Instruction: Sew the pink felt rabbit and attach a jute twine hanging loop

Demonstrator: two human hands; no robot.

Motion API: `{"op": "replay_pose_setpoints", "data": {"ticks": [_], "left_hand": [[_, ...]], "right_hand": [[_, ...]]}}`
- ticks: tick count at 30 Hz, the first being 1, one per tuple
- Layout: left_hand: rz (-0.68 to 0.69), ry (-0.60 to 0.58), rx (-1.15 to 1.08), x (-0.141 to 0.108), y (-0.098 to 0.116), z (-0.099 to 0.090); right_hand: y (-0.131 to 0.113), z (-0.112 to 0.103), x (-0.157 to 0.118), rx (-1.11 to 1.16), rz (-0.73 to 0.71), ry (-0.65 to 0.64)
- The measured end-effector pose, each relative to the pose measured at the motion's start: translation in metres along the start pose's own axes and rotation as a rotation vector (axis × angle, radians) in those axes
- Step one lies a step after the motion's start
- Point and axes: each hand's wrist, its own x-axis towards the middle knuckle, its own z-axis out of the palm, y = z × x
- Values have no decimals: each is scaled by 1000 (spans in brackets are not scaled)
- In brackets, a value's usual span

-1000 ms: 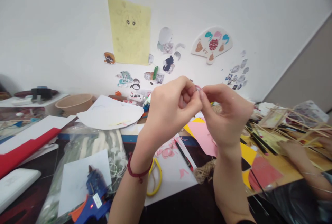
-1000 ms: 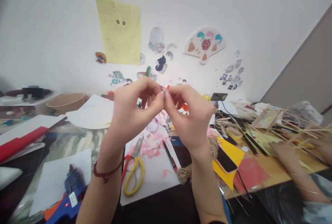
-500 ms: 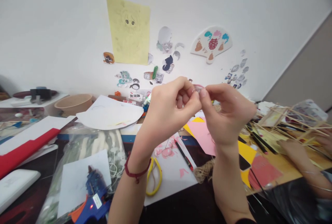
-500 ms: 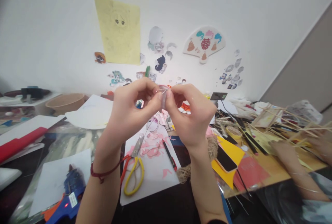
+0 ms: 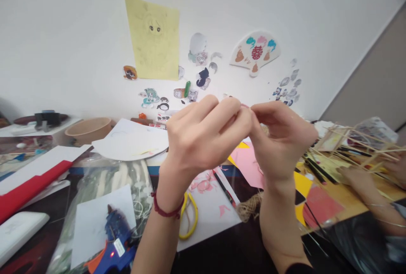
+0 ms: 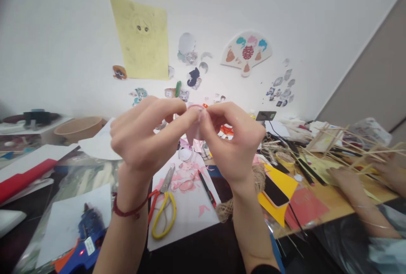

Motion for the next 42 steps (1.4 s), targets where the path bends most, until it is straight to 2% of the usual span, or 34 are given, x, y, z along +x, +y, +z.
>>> {"op": "replay_pose_setpoints", "data": {"ticks": [3,9,15,19,21,24,27,31,34,36,38,42], "left_hand": [[65,29,-40,1,1,-2],[118,84,30,2,12,-4],[249,17,101,4,19,-12],[263,-6,76,6,20,-13],[251,30,59,7,20,-8],[108,52,23,8,19,0],[-83,-35,-91,8,19,5],[-323,-117,-295,10,20,0],[-495,-208,-500,14,22,-5],[-583,-229,-586,16,23,-7],[-615,-234,-626,17,23,-8],[-556,-230,-621,14,20,-8]], "right_hand": [[-5,-2,0,4,3,5],[-12,-9,1,-219,-34,45],[-14,-12,2,-274,-69,72],[-12,-14,3,-267,-99,105],[-9,-15,4,-245,-131,125],[-5,-16,5,-230,-182,113],[-4,-16,5,-243,-165,85],[-6,-16,3,-243,-113,78],[-8,-14,2,-168,-71,79],[-7,-13,2,-101,-36,76],[-7,-12,1,-53,4,70],[-6,-13,2,-15,59,55]]}}
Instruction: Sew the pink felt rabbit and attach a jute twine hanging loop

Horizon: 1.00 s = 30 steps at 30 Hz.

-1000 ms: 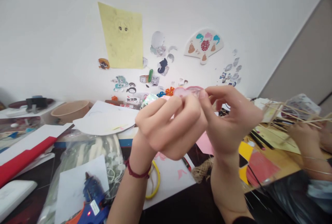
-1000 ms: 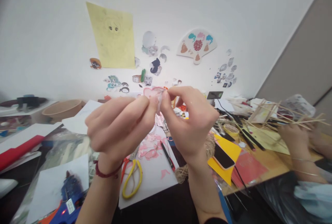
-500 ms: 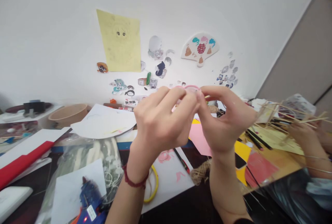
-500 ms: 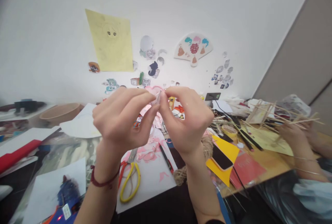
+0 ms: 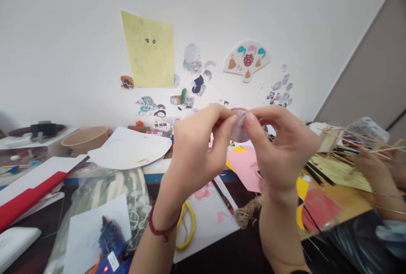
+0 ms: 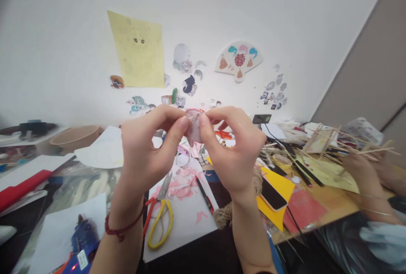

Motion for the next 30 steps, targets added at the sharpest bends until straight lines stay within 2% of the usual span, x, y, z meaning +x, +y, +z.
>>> {"op": "replay_pose_setpoints", "data": {"ticks": [7,15,21,26,30], "left_hand": [[77,89,137,1,2,-10],[142,59,159,2,4,-12],[139,-55,118,3,-2,-18],[132,-128,112,3,-7,-22],[78,-144,129,2,-5,-19]], "right_hand": [[7,-5,5,25,33,13],[4,-4,4,93,49,-26],[2,-1,3,117,84,11],[4,-2,4,61,13,-16],[3,1,2,15,-37,-19]]}}
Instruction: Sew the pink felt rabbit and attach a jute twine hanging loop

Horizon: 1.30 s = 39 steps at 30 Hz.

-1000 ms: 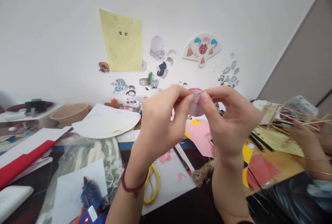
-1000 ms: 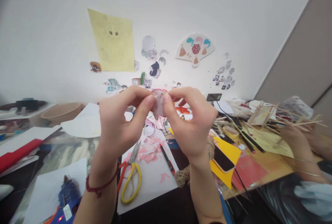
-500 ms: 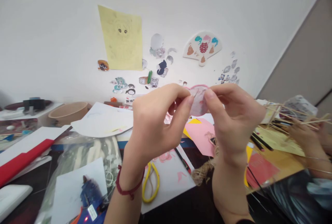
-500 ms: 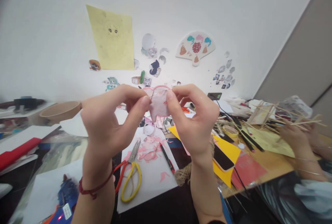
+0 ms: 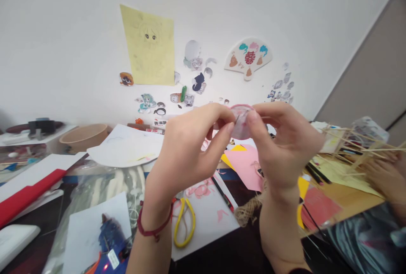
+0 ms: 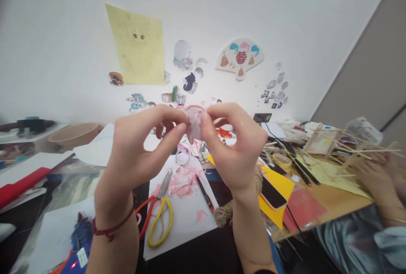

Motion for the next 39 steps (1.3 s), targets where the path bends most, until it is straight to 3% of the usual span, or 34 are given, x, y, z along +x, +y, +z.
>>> {"op": "replay_pose_setpoints", "data": {"ticks": [7,17,25,32,39], "left_hand": [[-96,49,5,0,6,10],[-4,141,68,1,6,14],[56,116,144,1,10,11],[68,200,182,1,11,12],[93,131,317,0,12,9]], "right_hand": [[-5,5,0,-48,-101,-15],[-5,5,-1,-32,-36,15],[-1,2,0,-8,-11,-2],[1,2,0,21,-13,-12],[3,6,-1,93,24,-18]]}}
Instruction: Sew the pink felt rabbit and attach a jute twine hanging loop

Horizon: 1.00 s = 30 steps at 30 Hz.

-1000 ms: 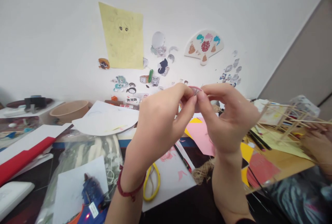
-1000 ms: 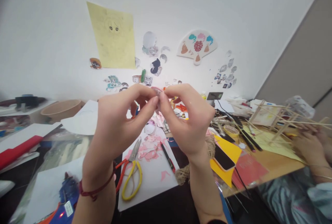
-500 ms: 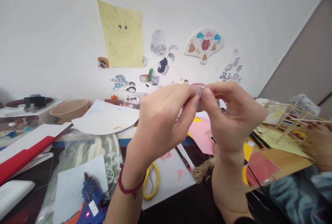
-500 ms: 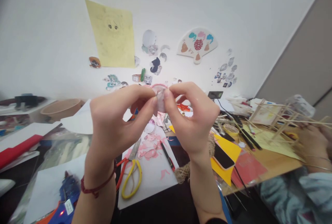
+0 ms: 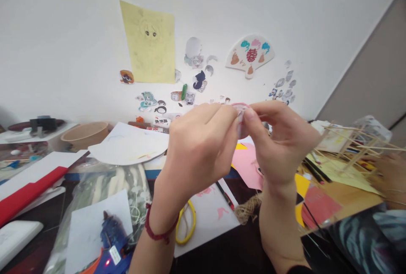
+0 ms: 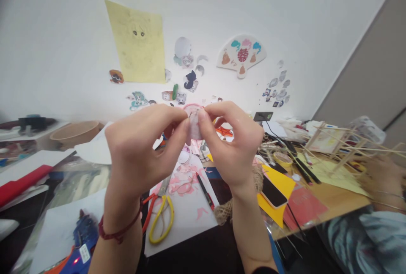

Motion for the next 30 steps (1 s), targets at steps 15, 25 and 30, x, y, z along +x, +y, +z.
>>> {"op": "replay_pose_setpoints", "data": {"ticks": [15,25,30], "left_hand": [[31,30,100,-1,-8,-2],[30,27,30,0,-5,-5],[11,54,32,0,-5,-5]], "right_hand": [[7,3,-2,21,28,-60],[5,5,-2,37,45,-83],[5,4,-2,59,40,-83]]}}
